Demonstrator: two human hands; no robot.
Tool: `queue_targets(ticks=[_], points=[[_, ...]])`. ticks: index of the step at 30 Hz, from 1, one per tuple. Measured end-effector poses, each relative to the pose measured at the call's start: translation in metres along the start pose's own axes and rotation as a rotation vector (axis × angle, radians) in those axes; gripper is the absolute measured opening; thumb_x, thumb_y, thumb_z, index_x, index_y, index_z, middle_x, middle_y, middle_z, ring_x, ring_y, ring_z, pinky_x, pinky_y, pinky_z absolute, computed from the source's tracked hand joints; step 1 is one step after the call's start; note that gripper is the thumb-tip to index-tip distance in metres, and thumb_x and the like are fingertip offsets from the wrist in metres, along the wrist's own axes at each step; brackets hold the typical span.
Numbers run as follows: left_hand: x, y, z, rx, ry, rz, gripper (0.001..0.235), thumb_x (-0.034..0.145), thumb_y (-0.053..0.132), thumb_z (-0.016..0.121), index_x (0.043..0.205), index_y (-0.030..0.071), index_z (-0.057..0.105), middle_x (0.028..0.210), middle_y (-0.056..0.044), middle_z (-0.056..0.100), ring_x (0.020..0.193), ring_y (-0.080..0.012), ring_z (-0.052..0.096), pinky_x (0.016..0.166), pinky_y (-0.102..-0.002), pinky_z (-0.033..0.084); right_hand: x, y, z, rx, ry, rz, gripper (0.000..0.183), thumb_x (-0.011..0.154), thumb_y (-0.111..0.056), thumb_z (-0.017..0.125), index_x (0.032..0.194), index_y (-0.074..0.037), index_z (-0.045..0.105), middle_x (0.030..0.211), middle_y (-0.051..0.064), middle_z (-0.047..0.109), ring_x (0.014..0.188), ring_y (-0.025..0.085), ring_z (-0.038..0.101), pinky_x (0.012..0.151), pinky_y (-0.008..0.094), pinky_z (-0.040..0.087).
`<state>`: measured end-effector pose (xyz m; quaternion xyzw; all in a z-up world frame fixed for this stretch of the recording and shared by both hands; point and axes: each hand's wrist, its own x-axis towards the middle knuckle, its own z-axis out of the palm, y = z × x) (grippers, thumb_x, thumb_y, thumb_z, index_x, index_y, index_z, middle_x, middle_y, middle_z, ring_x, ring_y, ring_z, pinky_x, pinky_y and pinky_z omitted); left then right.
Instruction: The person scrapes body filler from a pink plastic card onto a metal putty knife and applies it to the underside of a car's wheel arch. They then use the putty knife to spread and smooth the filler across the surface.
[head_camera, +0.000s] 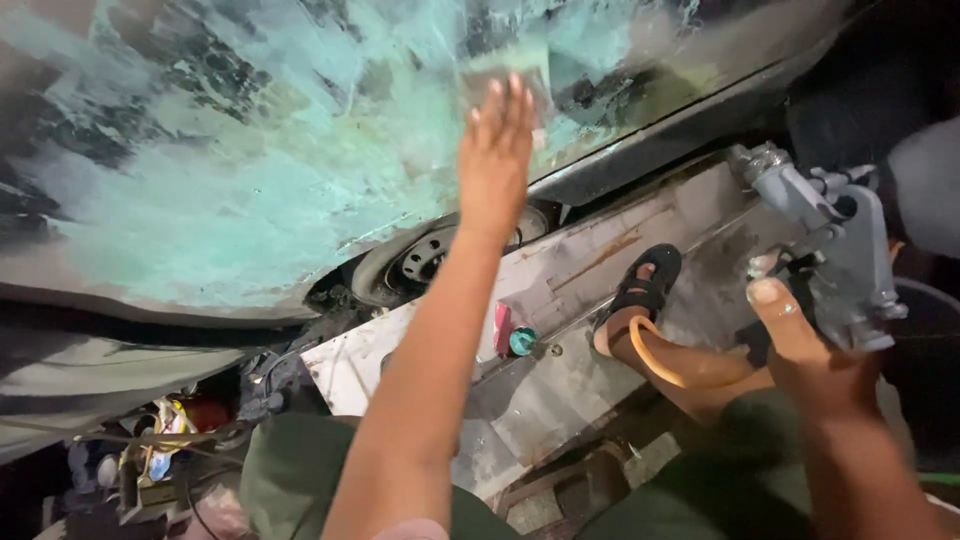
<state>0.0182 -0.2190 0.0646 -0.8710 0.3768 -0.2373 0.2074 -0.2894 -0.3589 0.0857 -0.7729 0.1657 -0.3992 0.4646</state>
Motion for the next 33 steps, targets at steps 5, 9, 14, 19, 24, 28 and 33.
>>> queue_targets(ticks=[5,9,14,19,24,28,33], points=[[-0.016,0.043,0.084,-0.15,0.132,-0.024,0.081,0.095,0.004,0.065,0.166,0.01,0.026,0.171,-0.01,0.019,0.158,-0.0306,0.014,0.126,-0.047,0.031,0.002,0.013,-0.009,0.034,-0.068,0.03,0.038,0.1,-0.016,0.063,0.132,-0.004,0.047,0.124,0.011,0.057,0.118,0.026,0.056,0.123,0.043,0.04],[-0.021,0.049,0.078,-0.151,0.225,0.002,0.073,0.086,0.008,0.065,0.156,0.01,0.046,0.161,-0.011,0.043,0.143,-0.0303,0.043,0.103,-0.047,0.051,-0.008,0.016,-0.01,0.017,-0.048,0.175,0.042,0.094,-0.014,0.066,0.132,-0.003,0.052,0.124,0.012,0.061,0.116,0.025,0.059,0.117,0.041,0.043],[-0.058,0.073,0.08,-1.107,0.034,-0.218,0.05,0.106,0.015,0.05,0.155,0.006,0.045,0.111,-0.015,0.059,0.093,-0.0321,0.056,0.07,-0.046,0.048,-0.002,-0.006,-0.01,-0.058,-0.027,0.047,0.074,0.094,-0.006,0.061,0.157,0.009,0.026,0.159,0.03,0.037,0.148,0.042,0.037,0.127,0.051,0.021],[-0.041,0.074,0.029,-1.807,-0.071,-0.829,0.042,0.107,0.044,0.048,0.078,0.014,0.047,0.062,-0.002,0.042,0.06,-0.0158,0.038,0.06,-0.036,0.028,-0.003,0.017,-0.027,-0.156,-0.054,-0.052,0.07,0.098,-0.015,0.064,0.157,0.01,0.036,0.12,0.016,0.059,0.117,0.031,0.054,0.126,0.046,0.03],[0.013,0.043,-0.046,-1.96,-0.244,-0.999,0.06,0.101,0.043,0.046,0.143,0.001,0.056,0.112,-0.008,0.061,0.098,-0.0219,0.055,0.084,-0.033,0.041,0.001,-0.002,-0.036,-0.144,0.005,-0.173,0.071,0.098,-0.005,0.065,0.159,0.017,0.035,0.145,0.031,0.053,0.13,0.04,0.054,0.118,0.046,0.041],[0.059,0.026,-0.043,-1.629,0.021,-0.557,0.042,0.105,0.048,0.036,0.093,0.012,0.054,0.069,-0.001,0.038,0.062,-0.0155,0.036,0.061,-0.037,0.024,-0.008,0.014,-0.04,-0.081,0.002,0.098,0.035,0.095,-0.02,0.066,0.123,-0.001,0.059,0.118,0.012,0.064,0.112,0.025,0.061,0.111,0.039,0.045],[0.077,0.043,-0.05,-2.241,-0.22,-1.24,0.065,0.098,0.038,0.053,0.159,0.017,0.041,0.163,-0.007,0.042,0.097,-0.0312,0.074,0.058,-0.028,0.051,-0.005,-0.016,-0.031,0.037,0.018,0.126,0.065,0.091,-0.012,0.064,0.15,0.0,0.038,0.147,0.018,0.049,0.138,0.031,0.048,0.124,0.044,0.034]])
